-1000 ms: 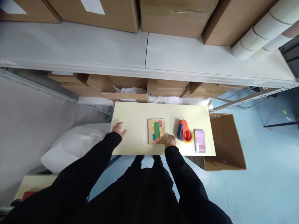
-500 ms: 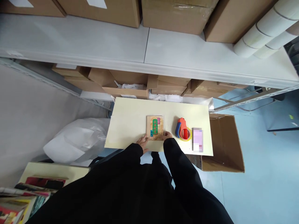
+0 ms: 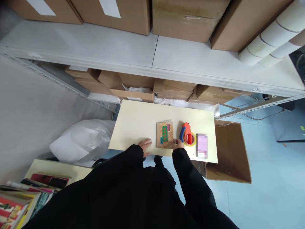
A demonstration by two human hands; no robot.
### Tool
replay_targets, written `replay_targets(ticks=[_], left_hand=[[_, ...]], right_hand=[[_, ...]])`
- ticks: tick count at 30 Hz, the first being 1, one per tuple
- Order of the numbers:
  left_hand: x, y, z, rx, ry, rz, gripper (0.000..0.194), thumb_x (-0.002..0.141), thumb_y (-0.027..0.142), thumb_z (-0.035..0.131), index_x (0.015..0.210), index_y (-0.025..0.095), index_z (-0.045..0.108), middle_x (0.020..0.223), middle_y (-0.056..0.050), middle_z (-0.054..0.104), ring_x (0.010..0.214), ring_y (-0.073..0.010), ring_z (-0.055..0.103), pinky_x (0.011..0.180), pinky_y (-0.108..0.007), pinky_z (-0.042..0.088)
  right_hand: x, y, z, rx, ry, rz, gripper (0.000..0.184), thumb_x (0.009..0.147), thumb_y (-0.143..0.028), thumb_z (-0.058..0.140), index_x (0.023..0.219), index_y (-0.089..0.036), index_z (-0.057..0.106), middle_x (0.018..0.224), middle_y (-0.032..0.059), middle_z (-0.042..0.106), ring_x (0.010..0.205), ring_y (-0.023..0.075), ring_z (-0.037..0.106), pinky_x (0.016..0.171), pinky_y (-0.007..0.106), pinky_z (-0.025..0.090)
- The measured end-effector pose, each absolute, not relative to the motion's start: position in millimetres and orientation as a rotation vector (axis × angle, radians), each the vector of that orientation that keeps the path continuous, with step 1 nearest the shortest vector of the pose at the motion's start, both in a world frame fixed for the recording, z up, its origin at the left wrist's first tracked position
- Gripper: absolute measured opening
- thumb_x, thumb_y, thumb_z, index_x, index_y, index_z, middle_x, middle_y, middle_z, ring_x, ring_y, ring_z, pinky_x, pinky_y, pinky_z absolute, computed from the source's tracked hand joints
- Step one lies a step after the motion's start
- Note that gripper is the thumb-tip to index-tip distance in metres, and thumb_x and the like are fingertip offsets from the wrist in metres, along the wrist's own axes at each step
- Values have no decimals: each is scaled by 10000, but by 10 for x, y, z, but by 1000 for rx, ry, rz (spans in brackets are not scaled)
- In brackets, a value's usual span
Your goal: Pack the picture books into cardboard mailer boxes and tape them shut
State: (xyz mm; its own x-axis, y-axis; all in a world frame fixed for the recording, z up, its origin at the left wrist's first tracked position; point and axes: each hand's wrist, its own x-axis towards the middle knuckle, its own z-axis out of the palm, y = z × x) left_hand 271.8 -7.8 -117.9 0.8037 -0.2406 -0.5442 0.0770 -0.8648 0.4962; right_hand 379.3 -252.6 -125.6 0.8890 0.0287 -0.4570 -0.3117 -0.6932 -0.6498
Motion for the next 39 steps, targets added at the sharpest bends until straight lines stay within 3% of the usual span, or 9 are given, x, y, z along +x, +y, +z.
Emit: replay_targets(ticks=[5, 12, 20, 24, 31, 37, 39], left_hand=[[2415, 653, -1130, 2682, 160, -930, 740, 683, 414, 558, 1327, 162, 295, 1457, -120, 83, 1326, -295, 37, 1028, -496, 129], [2174, 1019, -1226, 2675, 90, -986, 712, 708, 385, 542, 1346, 243, 261, 1458, -65, 116, 1328, -286, 13, 1027, -521, 80], [2074, 1092, -1223, 2688, 115, -922, 703, 696, 347, 567, 1334, 230, 294, 1455, -53, 146, 1329, -280, 25, 1039, -508, 52], [1967, 1166, -1172, 2670, 58, -970, 692, 707, 375, 552, 1334, 242, 291, 1457, -36, 138, 1330, -268, 28, 1040, -500, 57], [1924, 1197, -1176, 2717, 2, -1002, 713, 715, 387, 547, 1347, 222, 262, 1457, -41, 123, 1330, -263, 24, 1041, -497, 39], [1914, 1198, -1228, 2723, -15, -973, 702, 707, 381, 569, 1336, 263, 280, 1451, -39, 158, 1328, -273, 40, 1036, -515, 45], [1911, 1192, -1239, 2712, -12, -955, 705, 698, 382, 582, 1329, 256, 296, 1447, -48, 174, 1327, -278, 50, 1037, -517, 48]], right_hand=[[3739, -2652, -1030, -2404, 246, 435, 241, 628, -317, 555, 831, -187, 567, 732, 57, 628, 635, 185, 580, 636, 317, 446], [3658, -2383, -843, -2634, 134, 202, 185, 671, -297, 512, 803, -181, 570, 732, 54, 610, 650, 172, 551, 607, 276, 405], [3319, -1859, -863, -2936, -316, -104, 134, 712, -201, 432, 683, -179, 560, 716, 50, 504, 679, 151, 465, 500, 234, 270], [3168, -1612, -856, -2965, -588, 32, 155, 725, -198, 416, 724, -189, 570, 768, 59, 518, 713, 158, 466, 482, 239, 255], [3055, -1048, -972, -2946, -850, 545, 339, 707, -187, 451, 1033, -212, 536, 1009, 98, 497, 767, 184, 492, 525, 243, 363], [2977, -809, -1167, -2978, -856, 615, 357, 744, -122, 392, 1067, -185, 529, 1005, 133, 521, 775, 217, 512, 532, 286, 405], [2954, -824, -1202, -2935, -853, 629, 365, 728, -164, 459, 1088, -178, 519, 1044, 139, 513, 839, 245, 502, 552, 304, 421]])
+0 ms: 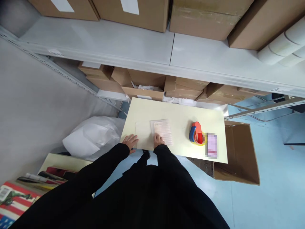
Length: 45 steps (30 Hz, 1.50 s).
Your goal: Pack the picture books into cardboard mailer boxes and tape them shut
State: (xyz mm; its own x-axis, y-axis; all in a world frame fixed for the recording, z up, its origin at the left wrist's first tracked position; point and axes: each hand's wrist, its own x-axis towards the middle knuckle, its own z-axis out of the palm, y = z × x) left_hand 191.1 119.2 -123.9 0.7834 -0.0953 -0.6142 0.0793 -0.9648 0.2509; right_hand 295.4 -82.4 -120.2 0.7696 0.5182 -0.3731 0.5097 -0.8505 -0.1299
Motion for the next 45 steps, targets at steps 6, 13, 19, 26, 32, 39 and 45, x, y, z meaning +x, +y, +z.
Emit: replay_targets(ticks=[6, 13, 19, 26, 32, 39, 45], left_hand=[[1901, 1182, -1263, 2707, 7, -899, 687, 683, 371, 604, 1306, 252, 338, 1439, -54, 204, 1324, -281, 78, 1036, -511, 71], [1929, 1044, -1315, 2639, 281, -717, 564, 679, 442, 582, 1186, 216, 486, 1391, -84, 304, 1270, -292, 249, 1027, -429, 223], [1983, 874, -1455, 2503, 579, -535, 509, 697, 402, 568, 1149, 172, 517, 1328, -92, 362, 1195, -263, 371, 1012, -348, 299], [2014, 857, -1381, 2554, 587, -648, 541, 687, 431, 571, 1172, 201, 503, 1342, -89, 346, 1206, -282, 349, 986, -372, 311], [1981, 907, -1170, 2819, 318, -785, 630, 707, 414, 558, 1284, 237, 376, 1452, -83, 147, 1308, -296, 137, 1021, -499, 134], [1955, 1063, -1164, 2796, 101, -939, 614, 742, 384, 527, 1314, 293, 322, 1442, -40, 200, 1325, -281, 88, 1021, -523, 100], [1986, 1068, -1179, 2768, 120, -828, 569, 711, 324, 581, 1253, 300, 407, 1439, -55, 200, 1323, -286, 102, 1027, -527, 80]], right_hand=[[3143, -1195, -1193, -2594, -767, 672, 418, 629, -385, 630, 989, -185, 563, 1020, 85, 528, 926, 225, 490, 777, 321, 428], [3462, -1671, -1220, -2776, -62, 616, 443, 703, -329, 567, 1104, -151, 505, 1074, 129, 496, 983, 252, 479, 859, 346, 359], [3409, -1486, -1274, -2734, 110, 747, 508, 682, -328, 573, 1138, -143, 447, 1025, 141, 505, 975, 259, 491, 799, 334, 373], [3445, -1399, -1236, -2716, 212, 788, 532, 597, -355, 616, 1055, -138, 457, 984, 128, 509, 947, 256, 493, 801, 342, 367], [3305, -1298, -1257, -2751, 304, 673, 627, 621, -341, 578, 1173, -120, 379, 1085, 163, 451, 1037, 311, 406, 821, 387, 347], [3278, -1254, -1290, -2723, 320, 655, 654, 596, -298, 605, 1186, -152, 361, 1071, 145, 462, 1024, 294, 427, 817, 392, 360], [3438, -1301, -1294, -2546, 363, 925, 496, 528, -297, 671, 976, -164, 504, 974, 117, 531, 875, 240, 536, 720, 325, 429]])
